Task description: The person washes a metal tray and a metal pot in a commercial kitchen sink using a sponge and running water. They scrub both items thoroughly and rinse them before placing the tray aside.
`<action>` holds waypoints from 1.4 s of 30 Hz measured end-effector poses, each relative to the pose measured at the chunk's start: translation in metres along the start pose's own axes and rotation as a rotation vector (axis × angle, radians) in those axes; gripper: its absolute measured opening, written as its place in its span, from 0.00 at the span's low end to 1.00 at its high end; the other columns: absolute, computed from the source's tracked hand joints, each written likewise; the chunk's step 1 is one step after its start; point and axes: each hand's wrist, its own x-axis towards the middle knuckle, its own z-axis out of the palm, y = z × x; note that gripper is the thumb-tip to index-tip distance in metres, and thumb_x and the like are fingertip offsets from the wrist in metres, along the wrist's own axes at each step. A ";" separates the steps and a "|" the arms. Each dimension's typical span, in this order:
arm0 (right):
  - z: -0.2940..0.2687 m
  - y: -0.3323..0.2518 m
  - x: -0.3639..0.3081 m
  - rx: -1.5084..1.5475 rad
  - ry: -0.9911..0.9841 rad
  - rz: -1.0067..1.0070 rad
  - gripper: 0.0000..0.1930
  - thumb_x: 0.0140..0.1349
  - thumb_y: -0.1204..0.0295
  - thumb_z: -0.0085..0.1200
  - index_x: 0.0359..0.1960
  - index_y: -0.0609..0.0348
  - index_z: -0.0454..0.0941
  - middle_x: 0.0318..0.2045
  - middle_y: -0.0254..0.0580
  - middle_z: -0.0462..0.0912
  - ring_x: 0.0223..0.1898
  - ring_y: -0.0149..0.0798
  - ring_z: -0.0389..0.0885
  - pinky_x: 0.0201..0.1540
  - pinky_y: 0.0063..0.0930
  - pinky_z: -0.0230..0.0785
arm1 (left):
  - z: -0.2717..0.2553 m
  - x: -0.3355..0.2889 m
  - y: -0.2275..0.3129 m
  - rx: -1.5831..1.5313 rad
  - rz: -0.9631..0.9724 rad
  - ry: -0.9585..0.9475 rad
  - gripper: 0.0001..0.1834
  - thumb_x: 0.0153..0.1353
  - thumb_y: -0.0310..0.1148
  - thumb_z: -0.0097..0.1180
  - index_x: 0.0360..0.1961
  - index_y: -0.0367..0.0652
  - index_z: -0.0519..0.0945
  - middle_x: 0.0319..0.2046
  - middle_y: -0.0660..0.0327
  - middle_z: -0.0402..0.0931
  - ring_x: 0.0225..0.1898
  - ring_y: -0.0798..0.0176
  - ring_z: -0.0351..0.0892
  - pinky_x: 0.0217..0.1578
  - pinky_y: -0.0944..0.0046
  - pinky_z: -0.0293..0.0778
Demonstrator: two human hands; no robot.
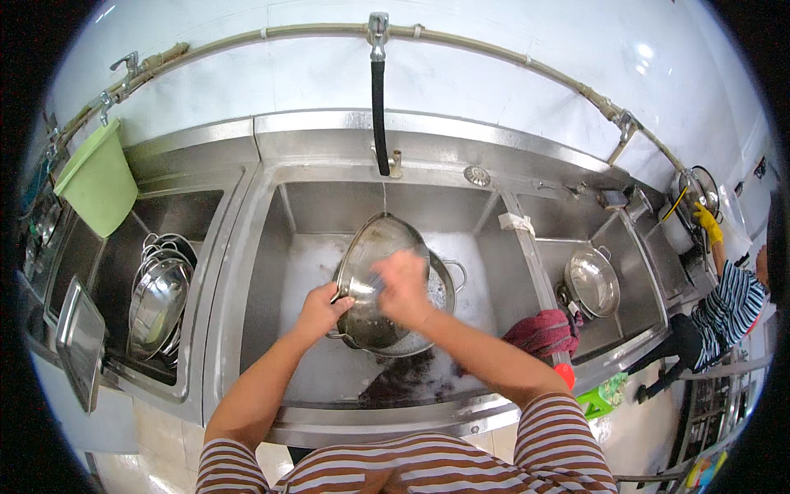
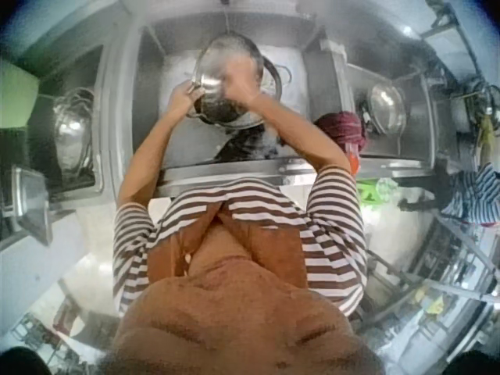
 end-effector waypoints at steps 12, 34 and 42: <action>0.024 0.094 0.025 0.116 0.264 0.570 0.16 0.43 0.74 0.57 0.37 0.59 0.73 0.34 0.51 0.72 0.42 0.53 0.69 0.44 0.41 0.61 | 0.005 -0.001 0.024 -0.016 0.060 -0.039 0.07 0.54 0.28 0.55 0.34 0.38 0.76 0.26 0.62 0.75 0.29 0.70 0.70 0.34 0.67 0.68; 0.014 0.064 0.019 0.226 0.159 0.304 0.15 0.40 0.76 0.54 0.35 0.57 0.74 0.30 0.49 0.70 0.37 0.51 0.67 0.41 0.39 0.60 | -0.002 -0.009 0.017 0.003 -0.015 -0.014 0.08 0.53 0.29 0.56 0.33 0.36 0.75 0.26 0.63 0.74 0.29 0.70 0.69 0.34 0.66 0.67; 0.065 0.231 -0.073 0.362 0.192 1.035 0.13 0.51 0.71 0.55 0.37 0.64 0.75 0.30 0.44 0.76 0.35 0.39 0.74 0.39 0.30 0.66 | 0.006 0.007 0.030 -0.080 -0.010 -0.081 0.05 0.54 0.27 0.54 0.32 0.37 0.75 0.25 0.69 0.71 0.28 0.74 0.66 0.32 0.70 0.65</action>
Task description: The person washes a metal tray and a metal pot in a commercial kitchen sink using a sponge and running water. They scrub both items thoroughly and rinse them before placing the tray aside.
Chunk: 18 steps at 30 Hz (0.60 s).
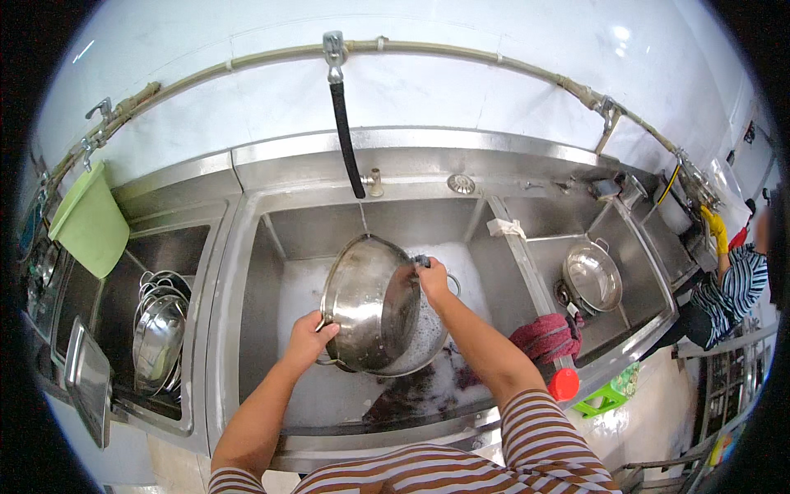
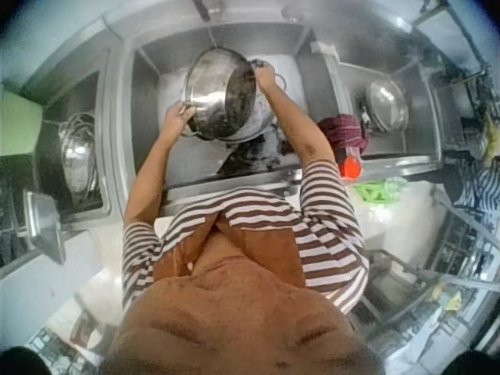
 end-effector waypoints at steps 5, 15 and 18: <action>-0.002 -0.145 -0.089 -0.124 -0.230 -0.597 0.16 0.47 0.68 0.58 0.38 0.61 0.75 0.38 0.50 0.75 0.43 0.53 0.71 0.47 0.38 0.63 | -0.012 -0.020 -0.020 -0.027 -0.048 0.068 0.05 0.55 0.27 0.54 0.33 0.37 0.75 0.25 0.70 0.71 0.29 0.75 0.66 0.32 0.71 0.65; 0.004 -0.152 -0.080 0.127 -0.361 -0.288 0.16 0.49 0.78 0.53 0.43 0.60 0.72 0.48 0.49 0.73 0.51 0.44 0.70 0.50 0.30 0.64 | -0.008 -0.019 0.003 0.055 -0.124 0.097 0.06 0.55 0.28 0.54 0.33 0.37 0.75 0.26 0.70 0.72 0.29 0.74 0.67 0.33 0.71 0.66; 0.016 -0.172 -0.109 -0.147 -0.360 -0.833 0.19 0.50 0.77 0.53 0.46 0.58 0.70 0.53 0.47 0.69 0.54 0.44 0.68 0.56 0.29 0.59 | -0.004 -0.020 -0.002 0.074 -0.116 0.091 0.06 0.55 0.28 0.54 0.32 0.37 0.74 0.25 0.70 0.72 0.28 0.74 0.67 0.32 0.70 0.66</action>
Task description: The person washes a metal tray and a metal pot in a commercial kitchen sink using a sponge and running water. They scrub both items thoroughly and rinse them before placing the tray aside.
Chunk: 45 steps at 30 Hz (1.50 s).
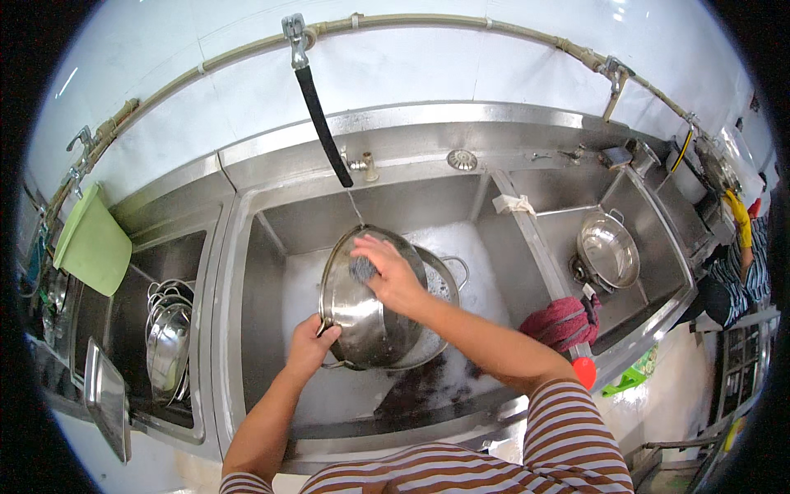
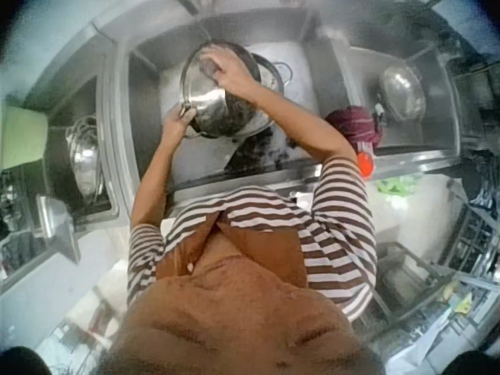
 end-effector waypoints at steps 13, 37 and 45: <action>-0.004 0.019 0.008 0.228 0.089 0.294 0.15 0.57 0.72 0.49 0.46 0.60 0.70 0.39 0.41 0.77 0.43 0.36 0.73 0.48 0.27 0.63 | 0.007 0.003 0.003 0.136 0.174 0.024 0.10 0.52 0.31 0.58 0.31 0.36 0.74 0.22 0.60 0.74 0.25 0.68 0.70 0.29 0.65 0.68; -0.003 -0.015 0.006 -0.152 0.012 0.101 0.17 0.52 0.71 0.50 0.46 0.60 0.70 0.43 0.54 0.74 0.45 0.50 0.72 0.48 0.38 0.63 | 0.006 0.006 -0.026 0.066 0.169 0.020 0.09 0.52 0.30 0.57 0.31 0.36 0.74 0.21 0.59 0.74 0.23 0.68 0.69 0.27 0.65 0.67; 0.001 0.097 0.046 0.409 -0.015 0.857 0.15 0.53 0.64 0.52 0.37 0.63 0.72 0.25 0.44 0.75 0.23 0.36 0.72 0.26 0.34 0.66 | 0.006 -0.008 -0.005 0.102 0.122 0.011 0.09 0.52 0.29 0.57 0.35 0.39 0.76 0.24 0.60 0.76 0.27 0.67 0.73 0.33 0.67 0.69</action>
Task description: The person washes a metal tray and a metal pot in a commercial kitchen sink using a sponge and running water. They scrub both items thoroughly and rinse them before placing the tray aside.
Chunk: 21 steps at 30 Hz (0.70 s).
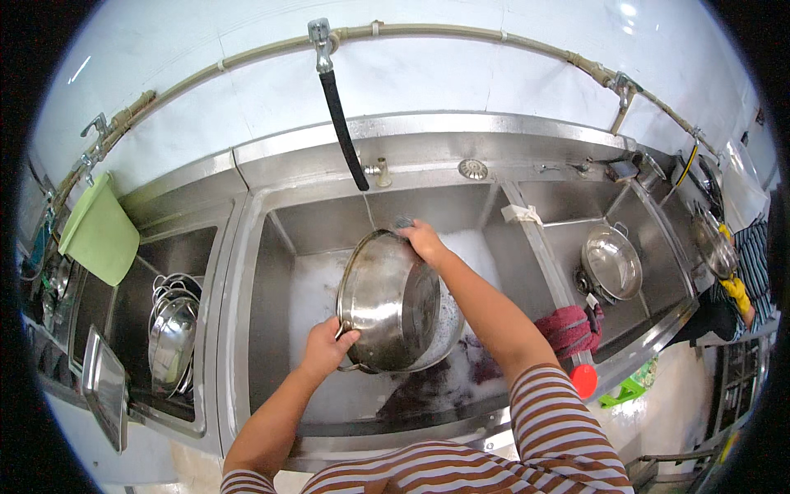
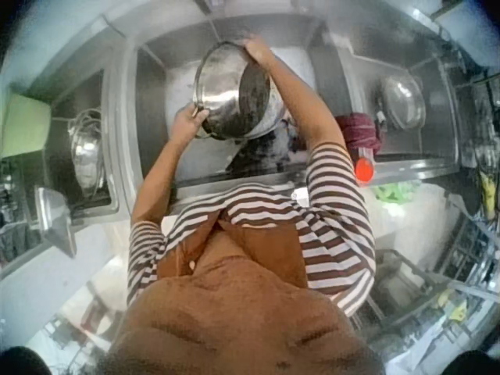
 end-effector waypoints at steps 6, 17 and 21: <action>-0.024 0.041 0.058 -0.268 -0.113 0.316 0.14 0.52 0.64 0.52 0.33 0.64 0.76 0.25 0.45 0.78 0.27 0.43 0.76 0.29 0.37 0.68 | 0.000 0.011 0.002 0.063 0.049 -0.042 0.09 0.52 0.31 0.58 0.32 0.38 0.75 0.24 0.58 0.76 0.27 0.66 0.73 0.31 0.65 0.69; 0.021 -0.075 -0.038 -0.769 -0.038 -0.450 0.16 0.48 0.69 0.55 0.40 0.61 0.72 0.36 0.54 0.77 0.42 0.53 0.74 0.44 0.42 0.66 | 0.001 0.009 -0.001 0.059 0.141 -0.013 0.11 0.51 0.33 0.59 0.30 0.37 0.74 0.23 0.53 0.74 0.25 0.57 0.72 0.29 0.60 0.68; 0.043 -0.084 -0.099 -0.773 -0.085 -0.733 0.16 0.44 0.74 0.56 0.38 0.58 0.72 0.33 0.52 0.75 0.38 0.55 0.73 0.39 0.42 0.66 | -0.002 0.012 -0.006 0.154 0.089 -0.041 0.12 0.51 0.35 0.59 0.29 0.37 0.74 0.23 0.50 0.74 0.25 0.53 0.72 0.30 0.60 0.69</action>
